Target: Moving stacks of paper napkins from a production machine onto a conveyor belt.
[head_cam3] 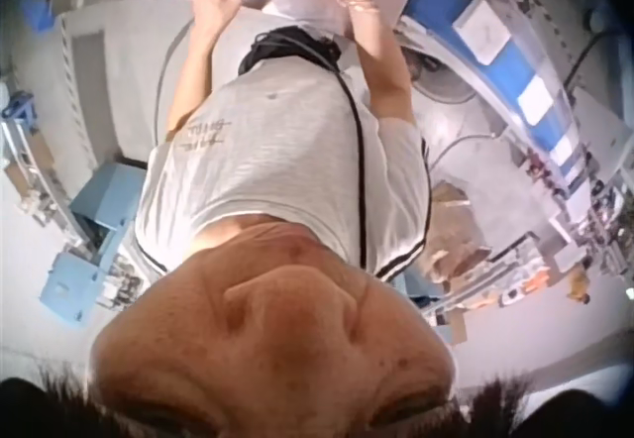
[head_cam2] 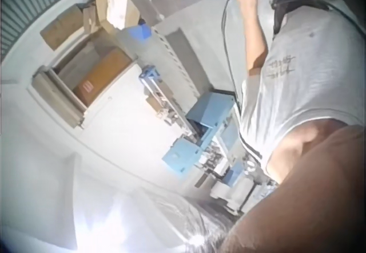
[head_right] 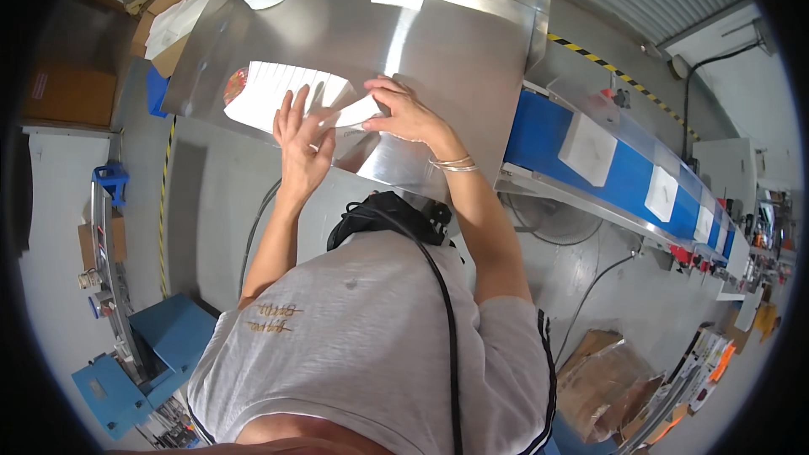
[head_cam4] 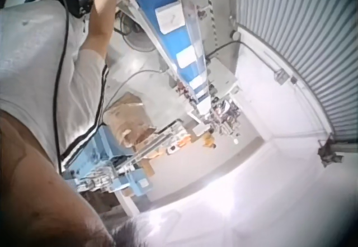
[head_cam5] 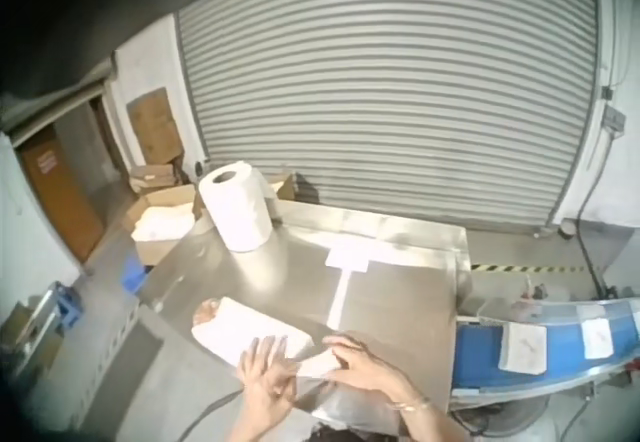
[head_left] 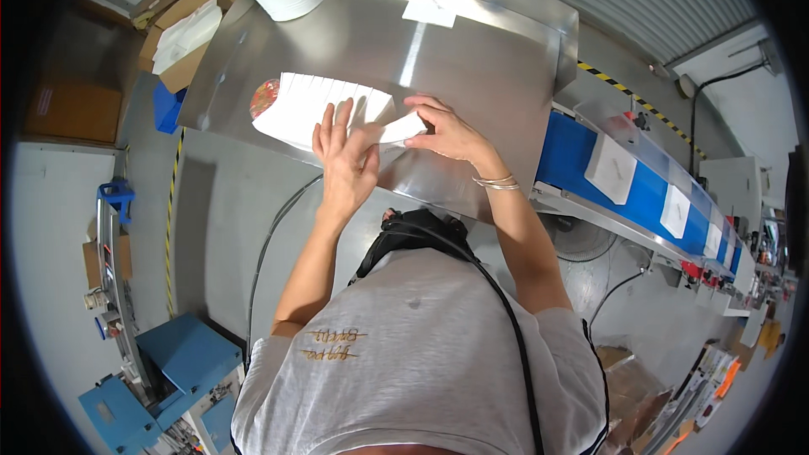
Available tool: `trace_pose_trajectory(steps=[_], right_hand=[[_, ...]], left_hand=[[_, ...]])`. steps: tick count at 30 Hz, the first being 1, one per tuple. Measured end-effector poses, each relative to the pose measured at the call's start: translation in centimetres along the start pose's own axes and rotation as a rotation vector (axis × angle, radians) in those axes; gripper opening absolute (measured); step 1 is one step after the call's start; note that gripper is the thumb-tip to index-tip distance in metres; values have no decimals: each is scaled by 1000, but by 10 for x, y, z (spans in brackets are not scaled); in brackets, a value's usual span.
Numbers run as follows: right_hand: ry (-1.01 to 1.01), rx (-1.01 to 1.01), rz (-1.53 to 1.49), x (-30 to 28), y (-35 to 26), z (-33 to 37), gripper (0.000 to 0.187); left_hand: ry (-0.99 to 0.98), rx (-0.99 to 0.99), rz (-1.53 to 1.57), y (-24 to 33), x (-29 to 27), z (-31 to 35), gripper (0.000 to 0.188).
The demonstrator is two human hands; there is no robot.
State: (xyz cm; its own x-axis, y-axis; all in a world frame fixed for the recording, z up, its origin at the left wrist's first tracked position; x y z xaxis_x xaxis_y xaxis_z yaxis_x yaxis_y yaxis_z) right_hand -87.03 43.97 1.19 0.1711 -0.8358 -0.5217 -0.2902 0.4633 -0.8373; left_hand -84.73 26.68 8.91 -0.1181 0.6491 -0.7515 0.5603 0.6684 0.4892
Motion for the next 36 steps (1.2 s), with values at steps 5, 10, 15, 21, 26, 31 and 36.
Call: trace_pose_trajectory(steps=[5, 10, 15, 21, 26, 31, 36], right_hand=[[402, 383, -645, -30, 38, 61, 32], [958, 577, -468, -130, 175, 192, 36], [853, 1139, 871, -210, 121, 251, 68], [506, 436, 578, -121, 55, 109, 57], [79, 239, -137, -17, -11, -6, 49], [-137, 225, -171, 8, 3, -21, 49], [536, 531, -315, -50, 65, 72, 35]], left_hand=[[70, -32, -74, -18, -7, -1, 42], [79, -28, -89, -21, -7, 0, 39], [132, 44, -116, -14, -7, 1, 35], [128, -35, -3, -18, -7, 3, 30], [48, 21, -36, -16, -5, 1, 29], [74, -64, -6, -19, -12, -8, 33], [115, -63, -62, -29, -18, -10, 30]])
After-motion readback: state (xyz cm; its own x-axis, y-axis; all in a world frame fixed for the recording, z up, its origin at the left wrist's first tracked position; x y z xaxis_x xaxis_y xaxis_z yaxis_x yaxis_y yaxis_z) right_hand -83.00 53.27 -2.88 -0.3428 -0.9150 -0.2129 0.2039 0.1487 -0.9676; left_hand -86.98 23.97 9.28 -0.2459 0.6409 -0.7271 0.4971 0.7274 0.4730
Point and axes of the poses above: each hand's wrist, its own z-axis away from the middle knuckle, its own x-axis out of the palm, y = z × x, the point moved 7 cm from there along -z, towards the middle knuckle, and after that the axes turned 1 degree about z, right-handed, at the moved point
